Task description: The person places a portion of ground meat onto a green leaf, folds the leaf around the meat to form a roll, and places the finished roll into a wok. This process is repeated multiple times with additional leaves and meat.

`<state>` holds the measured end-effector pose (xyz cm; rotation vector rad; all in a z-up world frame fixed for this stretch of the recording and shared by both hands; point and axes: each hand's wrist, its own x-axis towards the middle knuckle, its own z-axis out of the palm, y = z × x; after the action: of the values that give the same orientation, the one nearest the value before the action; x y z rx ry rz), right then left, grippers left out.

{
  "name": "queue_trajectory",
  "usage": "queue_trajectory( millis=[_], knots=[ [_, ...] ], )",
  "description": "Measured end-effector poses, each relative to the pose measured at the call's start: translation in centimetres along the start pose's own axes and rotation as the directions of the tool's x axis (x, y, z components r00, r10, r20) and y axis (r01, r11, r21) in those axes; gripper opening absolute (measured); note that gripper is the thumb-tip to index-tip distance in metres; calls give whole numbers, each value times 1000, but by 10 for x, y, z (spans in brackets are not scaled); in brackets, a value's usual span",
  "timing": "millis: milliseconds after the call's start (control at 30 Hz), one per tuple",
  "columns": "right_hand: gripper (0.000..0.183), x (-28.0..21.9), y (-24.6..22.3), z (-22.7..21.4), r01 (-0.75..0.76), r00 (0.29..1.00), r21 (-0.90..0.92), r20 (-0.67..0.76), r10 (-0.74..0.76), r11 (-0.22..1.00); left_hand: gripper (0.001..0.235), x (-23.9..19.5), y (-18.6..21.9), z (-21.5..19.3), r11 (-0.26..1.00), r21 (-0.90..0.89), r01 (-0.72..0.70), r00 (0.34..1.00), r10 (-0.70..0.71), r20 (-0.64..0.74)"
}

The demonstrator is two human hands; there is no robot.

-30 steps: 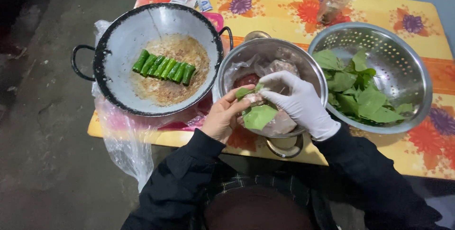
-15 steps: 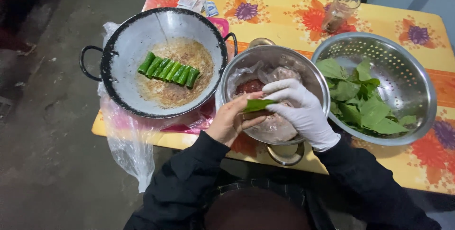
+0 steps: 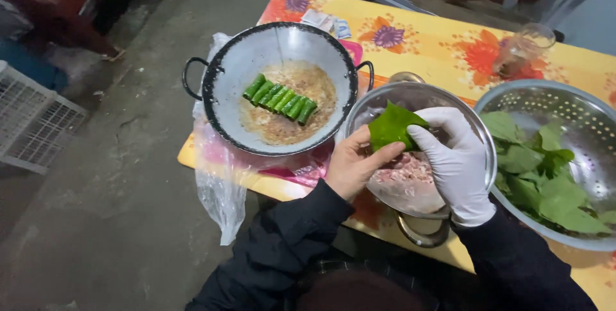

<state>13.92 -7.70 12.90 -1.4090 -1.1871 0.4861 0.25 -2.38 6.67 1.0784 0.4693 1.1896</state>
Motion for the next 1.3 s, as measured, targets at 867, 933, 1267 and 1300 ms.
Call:
queue_trajectory(
  millis=[867, 933, 1267, 1300],
  knots=[
    [23, -3, -8, 19, -79, 996, 75, -39, 82, 994, 34, 14, -5, -7, 980, -181, 87, 994, -97, -48],
    [27, -2, -2, 18, -52, 998, 66, -27, 54, 996, 31, 16, -5, -10, 975, -203, 86, 994, -98, -51],
    [25, 0, 1, 17, -216, 976, 113, 1, 217, 970, 17, 9, 3, -13, 961, 206, -185, 983, 184, 24],
    [23, 1, 1, 17, -253, 967, 118, 17, 252, 960, 18, 9, 3, -17, 953, 218, -209, 978, 207, 34]
  ],
)
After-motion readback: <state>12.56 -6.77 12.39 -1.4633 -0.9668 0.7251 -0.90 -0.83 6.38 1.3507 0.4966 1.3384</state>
